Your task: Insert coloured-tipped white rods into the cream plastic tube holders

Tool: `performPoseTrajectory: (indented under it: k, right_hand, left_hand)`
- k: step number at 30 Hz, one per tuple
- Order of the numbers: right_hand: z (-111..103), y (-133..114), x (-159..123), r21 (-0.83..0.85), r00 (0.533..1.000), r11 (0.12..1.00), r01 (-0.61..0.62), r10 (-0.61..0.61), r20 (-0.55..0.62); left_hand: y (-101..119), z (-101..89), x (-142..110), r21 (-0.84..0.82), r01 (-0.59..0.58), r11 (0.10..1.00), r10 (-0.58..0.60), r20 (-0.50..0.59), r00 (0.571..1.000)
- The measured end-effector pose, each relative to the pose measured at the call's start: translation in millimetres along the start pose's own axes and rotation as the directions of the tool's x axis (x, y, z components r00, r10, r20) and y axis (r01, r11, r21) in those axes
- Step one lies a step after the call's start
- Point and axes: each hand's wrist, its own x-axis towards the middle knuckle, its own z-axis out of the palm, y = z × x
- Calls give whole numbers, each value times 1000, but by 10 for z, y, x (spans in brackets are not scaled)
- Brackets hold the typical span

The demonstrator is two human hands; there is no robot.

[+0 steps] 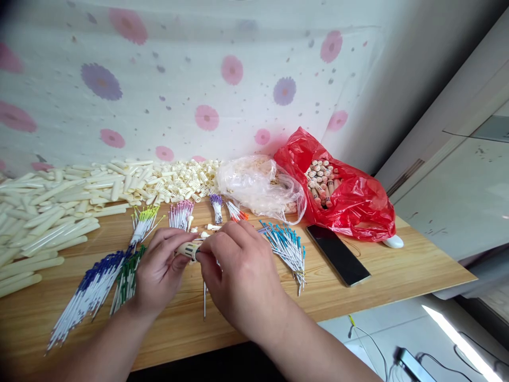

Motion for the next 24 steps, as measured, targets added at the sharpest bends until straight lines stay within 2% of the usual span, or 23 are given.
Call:
performPoseTrajectory:
  k: [5,8,10,13,15,16,21,24]
  right_hand:
    - [19,25,-39,101,999,993,-54,53,9]
    - [63,30,-69,247,991,960,-131,132,16]
    - [106,41,-92,419,977,884,-207,211,37]
    - [162,63,-128,683,933,656,-322,341,113]
    - [175,67,-150,780,906,512,-359,391,161]
    - [174,64,-158,804,899,469,-367,402,176]
    - [137,20,-154,800,876,436,-412,432,215]
    - [146,14,-132,832,857,364,-419,460,230]
  left_hand:
    - [23,-10,0,100,-33,994,35,-27,999]
    - [31,-20,12,172,-47,984,59,-63,996]
    - [34,-33,21,219,-52,974,72,-87,994]
    - [30,-55,30,260,-62,964,91,-103,991]
    - [22,-68,33,270,-69,960,101,-105,989]
    - [18,-73,34,272,-73,959,106,-106,989]
    - [21,-98,44,285,-110,952,145,-107,984]
    - [36,-111,48,287,-127,950,161,-100,982]
